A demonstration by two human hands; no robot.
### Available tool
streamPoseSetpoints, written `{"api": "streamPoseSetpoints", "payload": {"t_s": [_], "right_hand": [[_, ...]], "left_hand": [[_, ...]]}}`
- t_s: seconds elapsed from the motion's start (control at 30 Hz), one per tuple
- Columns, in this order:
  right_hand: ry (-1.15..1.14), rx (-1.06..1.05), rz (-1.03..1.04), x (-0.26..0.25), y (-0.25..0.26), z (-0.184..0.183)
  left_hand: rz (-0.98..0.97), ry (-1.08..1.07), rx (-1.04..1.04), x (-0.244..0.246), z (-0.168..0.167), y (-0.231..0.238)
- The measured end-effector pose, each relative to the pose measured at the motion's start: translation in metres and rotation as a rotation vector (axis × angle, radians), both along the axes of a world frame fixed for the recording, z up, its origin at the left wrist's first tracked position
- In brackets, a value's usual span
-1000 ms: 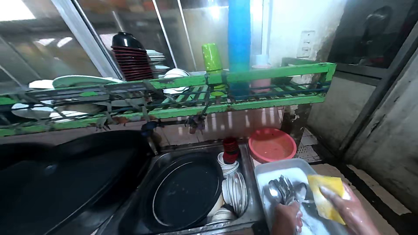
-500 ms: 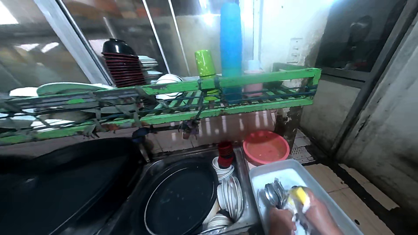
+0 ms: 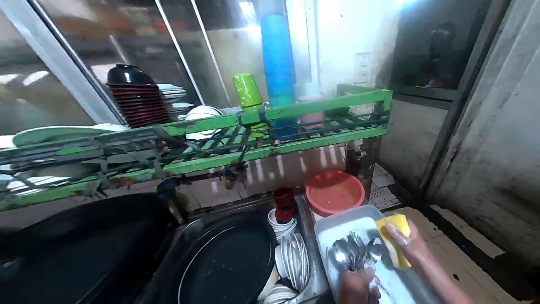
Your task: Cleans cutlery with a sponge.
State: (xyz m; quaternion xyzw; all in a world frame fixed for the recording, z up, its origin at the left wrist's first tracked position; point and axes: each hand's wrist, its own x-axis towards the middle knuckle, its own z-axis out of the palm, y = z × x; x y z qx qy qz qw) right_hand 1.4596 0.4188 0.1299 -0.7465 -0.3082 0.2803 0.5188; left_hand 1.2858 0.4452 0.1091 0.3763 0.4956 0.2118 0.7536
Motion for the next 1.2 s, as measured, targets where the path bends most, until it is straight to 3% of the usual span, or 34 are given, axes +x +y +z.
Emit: {"api": "streamPoseSetpoints", "payload": {"t_s": [0.13, 0.23, 0.33, 0.4, 0.5, 0.63, 0.7, 0.8, 0.87, 0.97, 1.03, 1.13, 1.2], "right_hand": [[0.020, -0.136, 0.163, -0.005, -0.016, -0.001], [-0.019, 0.191, 0.011, 0.012, -0.017, 0.006], [0.263, 0.448, -0.202, 0.005, -0.012, 0.026], [0.358, 0.343, -0.220, -0.021, -0.015, 0.017], [0.300, 0.140, -0.133, -0.060, -0.023, -0.007], [0.187, 0.012, -0.092, -0.021, -0.024, -0.003], [0.133, -0.191, 0.061, -0.002, -0.031, 0.006], [0.011, -0.516, 0.452, -0.011, -0.040, 0.002], [-0.050, -0.601, 0.672, -0.022, -0.048, 0.003], [-0.095, -0.612, 0.889, -0.018, -0.062, 0.002], [-0.228, -0.656, 0.902, -0.006, -0.066, -0.005], [-0.491, -0.710, 0.726, 0.000, -0.069, -0.030], [-0.532, -0.741, 0.613, -0.001, -0.070, -0.047]], "left_hand": [[-0.103, -0.277, 0.006, -0.001, -0.004, -0.003], [-0.151, -0.318, 0.120, -0.005, -0.008, -0.005], [-0.079, -0.165, 0.158, 0.000, -0.002, -0.008], [-0.026, -0.060, 0.123, 0.004, 0.004, -0.008], [-0.022, -0.035, 0.151, 0.000, 0.003, -0.006], [-0.023, -0.099, 0.242, -0.006, -0.005, -0.005], [-0.049, -0.165, 0.285, -0.009, -0.004, -0.003], [-0.164, -0.202, 0.258, -0.009, 0.001, -0.004], [-0.265, -0.288, 0.231, -0.009, -0.007, 0.003], [-0.223, -0.324, 0.169, -0.011, -0.004, 0.015], [-0.121, -0.337, 0.096, -0.007, -0.005, 0.027], [-0.046, -0.340, -0.059, -0.002, -0.006, 0.034], [-0.062, -0.335, -0.108, -0.002, -0.003, 0.032]]}}
